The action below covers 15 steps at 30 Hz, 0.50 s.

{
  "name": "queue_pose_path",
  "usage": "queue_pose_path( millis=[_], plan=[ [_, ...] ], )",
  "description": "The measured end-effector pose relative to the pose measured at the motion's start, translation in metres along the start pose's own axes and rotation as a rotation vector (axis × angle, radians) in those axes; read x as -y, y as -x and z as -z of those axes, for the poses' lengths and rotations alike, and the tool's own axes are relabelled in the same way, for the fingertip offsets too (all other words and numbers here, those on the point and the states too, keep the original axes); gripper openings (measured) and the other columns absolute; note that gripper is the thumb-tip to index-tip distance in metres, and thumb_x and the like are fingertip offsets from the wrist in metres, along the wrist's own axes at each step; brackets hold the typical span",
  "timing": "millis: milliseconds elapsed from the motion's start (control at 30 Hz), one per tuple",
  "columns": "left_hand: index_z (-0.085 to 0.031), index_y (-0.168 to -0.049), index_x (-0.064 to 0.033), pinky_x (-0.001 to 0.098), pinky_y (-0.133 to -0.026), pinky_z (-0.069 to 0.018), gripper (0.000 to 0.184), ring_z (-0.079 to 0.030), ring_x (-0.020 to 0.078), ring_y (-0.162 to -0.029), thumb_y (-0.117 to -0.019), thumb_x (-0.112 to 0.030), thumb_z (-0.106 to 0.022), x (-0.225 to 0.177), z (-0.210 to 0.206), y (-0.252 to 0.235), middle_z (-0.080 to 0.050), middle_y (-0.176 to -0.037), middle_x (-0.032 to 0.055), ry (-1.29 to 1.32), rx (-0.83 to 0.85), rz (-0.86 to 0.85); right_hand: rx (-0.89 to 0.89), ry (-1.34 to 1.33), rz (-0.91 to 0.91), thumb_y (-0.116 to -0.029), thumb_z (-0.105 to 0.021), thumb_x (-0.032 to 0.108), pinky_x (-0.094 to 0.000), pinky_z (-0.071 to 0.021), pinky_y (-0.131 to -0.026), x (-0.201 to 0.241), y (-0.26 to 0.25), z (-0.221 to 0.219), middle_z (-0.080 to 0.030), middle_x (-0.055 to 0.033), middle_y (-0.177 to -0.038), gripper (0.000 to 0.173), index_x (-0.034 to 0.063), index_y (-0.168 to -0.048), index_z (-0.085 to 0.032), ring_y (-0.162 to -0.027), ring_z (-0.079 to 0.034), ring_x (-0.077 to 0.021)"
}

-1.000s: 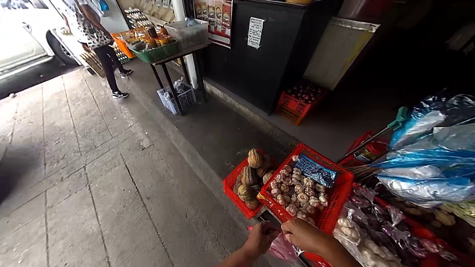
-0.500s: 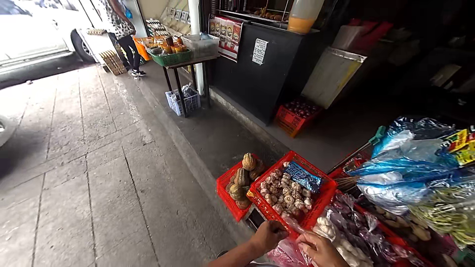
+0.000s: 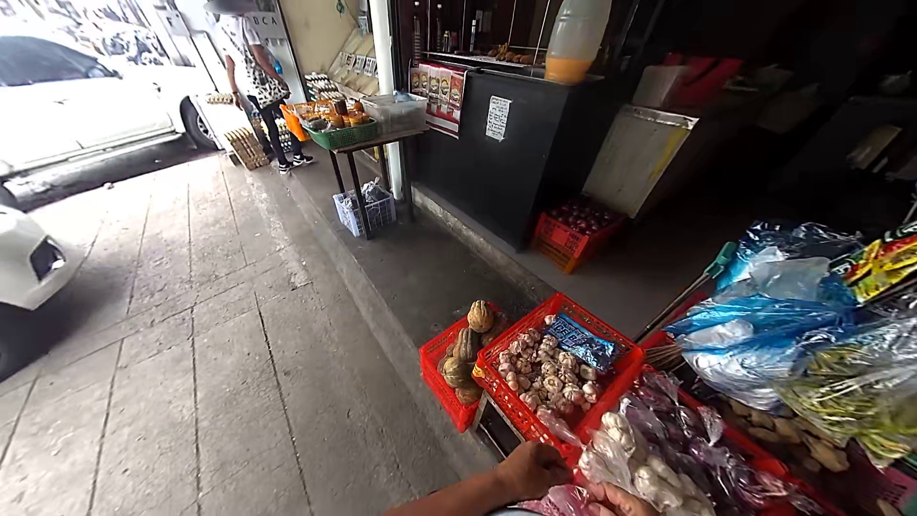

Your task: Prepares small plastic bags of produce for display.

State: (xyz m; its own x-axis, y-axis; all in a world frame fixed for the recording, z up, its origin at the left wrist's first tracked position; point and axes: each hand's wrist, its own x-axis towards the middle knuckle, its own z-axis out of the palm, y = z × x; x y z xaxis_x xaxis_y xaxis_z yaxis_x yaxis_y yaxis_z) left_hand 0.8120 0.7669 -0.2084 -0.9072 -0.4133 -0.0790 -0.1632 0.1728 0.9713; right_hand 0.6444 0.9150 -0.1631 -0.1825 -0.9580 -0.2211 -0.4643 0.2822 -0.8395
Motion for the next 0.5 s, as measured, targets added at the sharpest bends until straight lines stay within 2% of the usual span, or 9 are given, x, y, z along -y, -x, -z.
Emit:
queue_pose_path(
  millis=[33,133,200,267,400,500],
  plan=[
    [-0.069,-0.107,0.0072,0.0392,-0.073,-0.0516,0.027,-0.062,0.0201,-0.076,-0.1026,-0.018,-0.060,0.002,-0.001,0.001,-0.068,-0.092,0.0169,-0.002,-0.012,0.004,-0.007,-0.040,0.005,-0.0960,-0.062,0.005,-0.0417,-0.0598,-0.084,-0.003,0.001,-0.001,-0.072,-0.0187,-0.099,0.020,-0.0097,-0.108,-0.068,-0.087,-0.071,-0.0219],
    [-0.069,-0.108,0.0075,0.0410,-0.080,-0.0523,0.027,-0.064,0.0216,-0.083,-0.1025,-0.018,-0.060,0.004,-0.002,0.004,-0.069,-0.096,0.0184,0.007,-0.035,0.030,-0.108,-0.159,0.031,-0.0904,-0.070,0.002,-0.0360,-0.0616,-0.077,0.004,0.005,0.000,-0.073,-0.0133,-0.091,0.015,-0.0077,-0.102,-0.067,-0.080,-0.071,-0.0165],
    [-0.069,-0.109,0.0072,0.0414,-0.082,-0.0524,0.027,-0.064,0.0219,-0.085,-0.1025,-0.018,-0.060,0.005,-0.002,0.006,-0.069,-0.098,0.0186,0.010,-0.043,0.047,-0.196,-0.235,0.036,-0.0890,-0.072,0.003,-0.0336,-0.0607,-0.070,0.010,0.004,0.001,-0.069,-0.0088,-0.084,0.016,-0.0060,-0.099,-0.063,-0.072,-0.068,-0.0131],
    [-0.069,-0.109,0.0059,0.0382,-0.076,-0.0520,0.027,-0.062,0.0187,-0.080,-0.1027,-0.018,-0.060,0.005,-0.003,0.007,-0.069,-0.096,0.0166,0.016,-0.052,0.067,-0.236,-0.246,0.013,-0.0901,-0.073,0.007,-0.0319,-0.0592,-0.065,0.009,0.000,0.000,-0.066,-0.0056,-0.078,0.016,-0.0035,-0.096,-0.061,-0.066,-0.065,-0.0110],
    [-0.069,-0.108,0.0040,0.0320,-0.064,-0.0484,0.026,-0.055,0.0125,-0.066,-0.1031,-0.020,-0.060,0.003,-0.003,0.009,-0.066,-0.088,0.0113,0.057,-0.046,0.117,-0.125,-0.115,-0.054,-0.0960,-0.069,0.018,-0.0396,-0.0570,-0.069,-0.003,-0.005,-0.001,-0.064,-0.0119,-0.079,0.027,-0.0074,-0.098,-0.062,-0.068,-0.064,-0.0175],
    [-0.068,-0.110,0.0034,0.0309,-0.062,-0.0473,0.026,-0.054,0.0116,-0.064,-0.1028,-0.020,-0.061,0.004,-0.003,0.008,-0.066,-0.088,0.0105,0.060,-0.032,0.142,-0.106,-0.113,-0.048,-0.0942,-0.068,0.012,-0.0437,-0.0595,-0.073,-0.001,-0.004,0.005,-0.066,-0.0159,-0.085,0.024,-0.0092,-0.103,-0.061,-0.075,-0.067,-0.0224]
  ],
)
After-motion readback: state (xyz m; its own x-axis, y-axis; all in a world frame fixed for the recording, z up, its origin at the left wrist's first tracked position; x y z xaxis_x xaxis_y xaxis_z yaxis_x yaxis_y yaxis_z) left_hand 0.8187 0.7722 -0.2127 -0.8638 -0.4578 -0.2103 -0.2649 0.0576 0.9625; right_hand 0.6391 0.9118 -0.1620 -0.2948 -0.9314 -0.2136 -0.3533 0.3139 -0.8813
